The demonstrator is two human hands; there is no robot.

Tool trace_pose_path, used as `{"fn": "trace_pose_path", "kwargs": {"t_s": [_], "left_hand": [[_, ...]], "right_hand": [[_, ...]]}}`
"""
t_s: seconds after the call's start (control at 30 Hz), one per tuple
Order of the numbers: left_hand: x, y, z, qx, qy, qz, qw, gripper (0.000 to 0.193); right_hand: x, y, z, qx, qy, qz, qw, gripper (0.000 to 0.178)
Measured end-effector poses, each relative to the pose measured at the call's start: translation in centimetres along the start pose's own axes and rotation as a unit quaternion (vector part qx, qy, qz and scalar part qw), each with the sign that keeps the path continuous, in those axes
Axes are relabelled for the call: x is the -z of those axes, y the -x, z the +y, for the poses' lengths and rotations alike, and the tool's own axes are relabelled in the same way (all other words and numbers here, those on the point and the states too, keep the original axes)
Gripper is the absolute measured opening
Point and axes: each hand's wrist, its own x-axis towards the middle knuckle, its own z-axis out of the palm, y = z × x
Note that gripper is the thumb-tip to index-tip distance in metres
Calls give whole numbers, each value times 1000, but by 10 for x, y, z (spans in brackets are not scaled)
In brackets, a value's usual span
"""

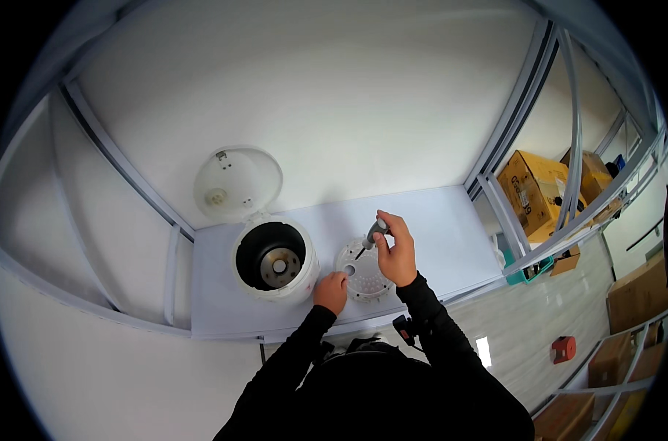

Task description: The person disassembles a white cylindrical appliance by removing the lid and a perforated metal plate. They use a screwdriver to loosen screws on the plate and then on the lid, placing the components on the workbench.

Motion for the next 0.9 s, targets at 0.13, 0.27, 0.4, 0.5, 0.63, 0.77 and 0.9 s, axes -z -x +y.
{"fn": "trace_pose_path", "kwargs": {"t_s": [0.13,0.27,0.4,0.5,0.63,0.77,0.9], "left_hand": [[3,2,3,-5,7,-8,1000,8],[0,2,2,47,42,-11,998,9],[-8,-4,-6,81,21,-29,996,10],[-9,-13,-1,104,-26,-51,993,11],[-12,-18,-4,96,-19,-51,994,12],[-15,-15,-18,64,1,-48,997,13],[-15,-12,-17,53,38,-22,998,13]], "right_hand": [[1,5,-1,-11,-2,6,1000,44],[4,12,3,-28,14,-4,999,42],[4,16,3,-29,17,1,999,43],[4,20,4,-35,11,3,999,44],[6,22,2,-33,14,5,999,46],[8,24,3,-58,-1,48,997,47],[14,27,7,-55,18,61,996,53]]}}
